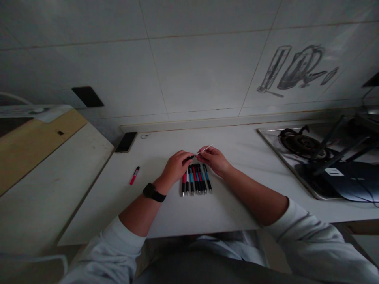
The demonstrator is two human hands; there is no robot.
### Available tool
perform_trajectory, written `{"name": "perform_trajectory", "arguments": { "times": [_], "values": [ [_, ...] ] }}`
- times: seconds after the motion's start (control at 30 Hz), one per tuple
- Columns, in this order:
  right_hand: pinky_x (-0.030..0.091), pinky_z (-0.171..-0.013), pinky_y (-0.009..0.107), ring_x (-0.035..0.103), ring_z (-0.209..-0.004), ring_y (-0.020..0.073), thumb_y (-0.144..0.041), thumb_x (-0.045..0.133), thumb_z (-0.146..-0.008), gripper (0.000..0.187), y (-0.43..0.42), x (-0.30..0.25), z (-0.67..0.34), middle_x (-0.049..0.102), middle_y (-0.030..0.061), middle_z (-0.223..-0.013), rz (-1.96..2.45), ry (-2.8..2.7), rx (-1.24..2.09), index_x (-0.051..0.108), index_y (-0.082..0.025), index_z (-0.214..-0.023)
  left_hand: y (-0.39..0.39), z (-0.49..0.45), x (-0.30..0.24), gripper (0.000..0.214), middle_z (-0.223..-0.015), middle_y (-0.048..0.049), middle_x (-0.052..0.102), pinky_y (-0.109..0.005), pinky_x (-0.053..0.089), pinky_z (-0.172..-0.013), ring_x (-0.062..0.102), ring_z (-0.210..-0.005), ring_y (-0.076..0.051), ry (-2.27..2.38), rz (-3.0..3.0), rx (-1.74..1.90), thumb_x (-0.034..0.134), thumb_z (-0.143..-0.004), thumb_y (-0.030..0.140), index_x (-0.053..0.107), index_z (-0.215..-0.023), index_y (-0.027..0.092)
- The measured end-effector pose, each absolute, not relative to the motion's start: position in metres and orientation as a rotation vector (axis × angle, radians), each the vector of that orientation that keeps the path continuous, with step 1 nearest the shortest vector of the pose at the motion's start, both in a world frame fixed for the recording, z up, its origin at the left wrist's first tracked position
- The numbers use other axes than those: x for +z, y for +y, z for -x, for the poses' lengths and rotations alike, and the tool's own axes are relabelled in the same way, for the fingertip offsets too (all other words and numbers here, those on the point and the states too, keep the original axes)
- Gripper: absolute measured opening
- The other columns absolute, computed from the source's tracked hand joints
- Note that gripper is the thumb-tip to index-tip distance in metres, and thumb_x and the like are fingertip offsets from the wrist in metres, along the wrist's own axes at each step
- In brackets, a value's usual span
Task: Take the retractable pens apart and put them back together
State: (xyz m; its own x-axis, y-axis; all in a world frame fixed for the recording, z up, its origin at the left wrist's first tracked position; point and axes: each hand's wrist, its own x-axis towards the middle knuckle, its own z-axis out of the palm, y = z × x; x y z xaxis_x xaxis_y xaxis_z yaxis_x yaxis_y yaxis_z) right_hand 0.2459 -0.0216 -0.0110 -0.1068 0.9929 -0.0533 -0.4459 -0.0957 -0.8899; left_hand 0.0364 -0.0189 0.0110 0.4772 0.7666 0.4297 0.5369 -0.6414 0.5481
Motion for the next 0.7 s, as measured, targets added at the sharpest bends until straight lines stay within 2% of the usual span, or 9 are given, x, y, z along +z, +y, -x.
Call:
{"name": "perform_trajectory", "arguments": {
  "times": [0.3,0.5,0.6,0.7],
  "values": [
    [0.060,-0.086,0.034,0.071,-0.084,0.0167,-0.047,0.095,-0.063,0.044,-0.022,-0.011,-0.243,0.073,0.0008,-0.088,0.850,-0.901,1.527,0.068,-0.022,-0.087,-0.019,-0.039,0.010,0.013,-0.099,-0.0044,0.076,-0.032,0.053,-0.085,0.069,-0.091,-0.019,1.134,-2.410,0.938,0.062,-0.097,0.025,0.074,-0.103,0.023],
    [0.059,-0.087,0.037,0.069,-0.085,0.0170,-0.047,0.093,-0.066,0.042,-0.021,-0.012,-0.244,0.071,0.0007,-0.088,0.873,-0.929,1.493,0.067,-0.023,-0.088,-0.021,-0.037,0.010,0.013,-0.083,-0.0003,0.074,-0.027,0.048,-0.071,0.066,-0.074,-0.015,1.178,-2.362,0.902,0.062,-0.094,0.023,0.073,-0.101,0.023],
    [0.058,-0.086,0.037,0.068,-0.082,0.0162,-0.046,0.089,-0.068,0.040,-0.010,-0.010,-0.260,0.069,-0.0001,-0.086,0.912,-0.960,1.411,0.067,-0.023,-0.092,-0.020,-0.034,0.009,0.012,-0.078,0.0007,0.072,-0.025,0.046,-0.068,0.064,-0.070,-0.014,1.210,-2.337,0.916,0.063,-0.092,0.023,0.073,-0.099,0.022],
    [0.057,-0.082,0.035,0.064,-0.076,0.0145,-0.042,0.077,-0.078,0.031,0.008,-0.010,-0.292,0.066,-0.0011,-0.082,1.081,-1.081,1.191,0.068,-0.023,-0.101,-0.018,-0.031,0.007,0.013,-0.075,0.0012,0.070,-0.025,0.044,-0.067,0.062,-0.067,-0.013,1.233,-2.317,0.917,0.062,-0.092,0.025,0.073,-0.099,0.022]
  ]
}}
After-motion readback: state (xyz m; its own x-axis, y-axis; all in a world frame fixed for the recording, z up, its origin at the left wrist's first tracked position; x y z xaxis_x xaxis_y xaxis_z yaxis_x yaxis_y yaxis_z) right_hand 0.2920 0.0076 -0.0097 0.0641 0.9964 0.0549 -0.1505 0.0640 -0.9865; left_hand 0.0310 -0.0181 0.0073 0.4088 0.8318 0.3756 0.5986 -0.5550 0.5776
